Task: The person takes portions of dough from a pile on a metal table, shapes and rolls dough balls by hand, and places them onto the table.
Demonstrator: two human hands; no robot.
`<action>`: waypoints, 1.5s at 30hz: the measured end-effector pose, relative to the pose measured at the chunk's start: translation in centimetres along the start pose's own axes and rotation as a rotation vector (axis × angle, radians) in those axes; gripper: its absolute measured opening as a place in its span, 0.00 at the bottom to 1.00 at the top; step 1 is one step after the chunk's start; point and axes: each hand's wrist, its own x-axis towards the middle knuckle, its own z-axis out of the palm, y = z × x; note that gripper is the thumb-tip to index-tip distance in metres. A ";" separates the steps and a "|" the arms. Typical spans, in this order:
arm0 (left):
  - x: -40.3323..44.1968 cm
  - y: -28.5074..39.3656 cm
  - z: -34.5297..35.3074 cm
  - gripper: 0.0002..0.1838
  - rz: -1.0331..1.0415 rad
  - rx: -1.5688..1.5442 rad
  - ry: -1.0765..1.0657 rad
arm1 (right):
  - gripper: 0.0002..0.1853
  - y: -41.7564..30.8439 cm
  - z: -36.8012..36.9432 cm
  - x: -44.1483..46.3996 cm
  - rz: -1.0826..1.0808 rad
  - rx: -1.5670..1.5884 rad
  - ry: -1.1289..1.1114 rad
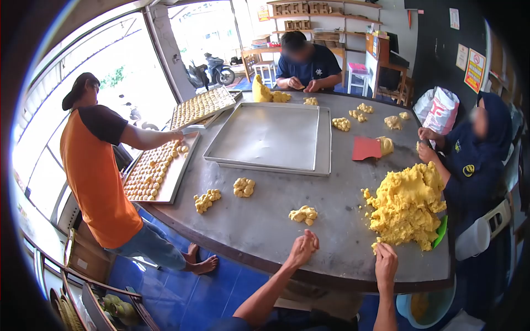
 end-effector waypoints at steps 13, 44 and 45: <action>-1.8 3.3 1.3 0.08 0.573 1.224 -0.146 | 0.12 -0.4 1.5 -1.9 0.095 0.056 0.142; -3.0 5.6 -2.0 0.15 0.389 1.208 -0.202 | 0.13 0.2 1.7 -1.7 0.109 0.087 0.136; -3.8 6.6 -2.1 0.15 0.276 1.115 -0.268 | 0.13 0.2 1.7 -1.7 0.107 0.084 0.135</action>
